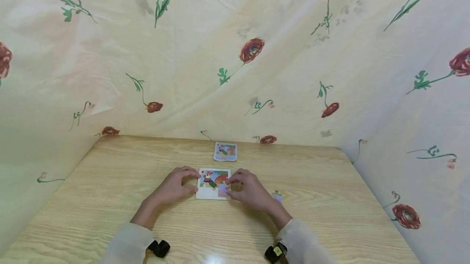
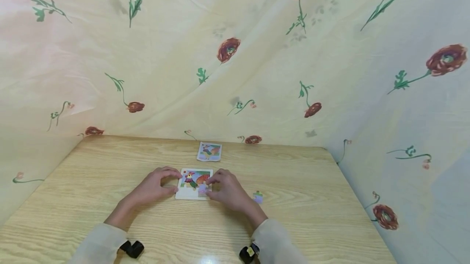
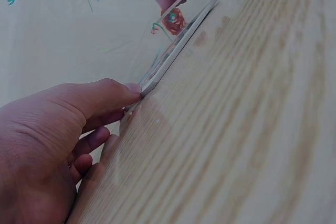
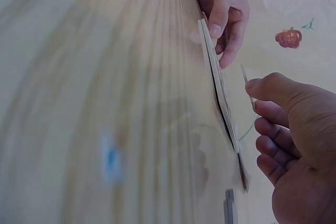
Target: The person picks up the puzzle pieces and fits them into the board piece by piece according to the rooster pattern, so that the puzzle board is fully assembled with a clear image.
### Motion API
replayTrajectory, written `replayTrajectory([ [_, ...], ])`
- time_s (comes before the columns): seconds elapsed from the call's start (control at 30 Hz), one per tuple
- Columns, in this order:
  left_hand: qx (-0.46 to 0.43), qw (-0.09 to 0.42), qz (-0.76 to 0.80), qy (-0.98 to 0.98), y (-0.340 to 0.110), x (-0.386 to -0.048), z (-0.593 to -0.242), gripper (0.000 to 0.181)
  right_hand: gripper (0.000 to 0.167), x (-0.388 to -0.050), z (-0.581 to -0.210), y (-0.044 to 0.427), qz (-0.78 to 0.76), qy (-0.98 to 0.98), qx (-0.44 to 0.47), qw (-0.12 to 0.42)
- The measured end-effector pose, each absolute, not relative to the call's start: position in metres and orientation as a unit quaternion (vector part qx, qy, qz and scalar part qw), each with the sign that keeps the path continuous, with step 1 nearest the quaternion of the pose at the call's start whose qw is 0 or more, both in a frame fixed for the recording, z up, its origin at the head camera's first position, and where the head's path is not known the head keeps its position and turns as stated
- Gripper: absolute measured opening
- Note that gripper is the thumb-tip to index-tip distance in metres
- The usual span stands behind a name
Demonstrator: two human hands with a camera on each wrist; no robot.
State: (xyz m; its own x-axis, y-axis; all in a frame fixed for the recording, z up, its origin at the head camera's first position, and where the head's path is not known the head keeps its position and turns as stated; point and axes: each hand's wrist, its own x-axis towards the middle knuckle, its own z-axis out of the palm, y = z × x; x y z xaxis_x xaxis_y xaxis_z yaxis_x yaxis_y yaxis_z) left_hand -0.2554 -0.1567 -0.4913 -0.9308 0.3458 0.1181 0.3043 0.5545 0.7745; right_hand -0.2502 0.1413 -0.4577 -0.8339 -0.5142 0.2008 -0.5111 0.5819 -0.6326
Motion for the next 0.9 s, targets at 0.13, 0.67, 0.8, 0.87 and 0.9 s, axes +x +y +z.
replayTrajectory([
  [0.13, 0.185, 0.024, 0.432, 0.882, -0.157, -0.256, -0.491, 0.032, 0.020, -0.253, -0.459, 0.128, -0.363, 0.885, -0.292, 0.011],
  [0.67, 0.198, 0.015, 0.421, 0.885, -0.157, -0.259, -0.493, 0.031, 0.020, -0.257, -0.467, 0.090, -0.360, 0.877, -0.317, 0.019],
  [0.8, 0.195, 0.014, 0.422, 0.886, -0.156, -0.259, -0.492, 0.031, 0.020, -0.259, -0.469, 0.087, -0.353, 0.880, -0.317, 0.021],
  [0.87, 0.193, 0.013, 0.422, 0.886, -0.156, -0.258, -0.492, 0.031, 0.020, -0.259, -0.470, 0.086, -0.349, 0.882, -0.315, 0.023],
  [0.9, 0.193, 0.014, 0.423, 0.886, -0.156, -0.258, -0.492, 0.031, 0.020, -0.259, -0.470, 0.086, -0.345, 0.884, -0.314, 0.024],
])
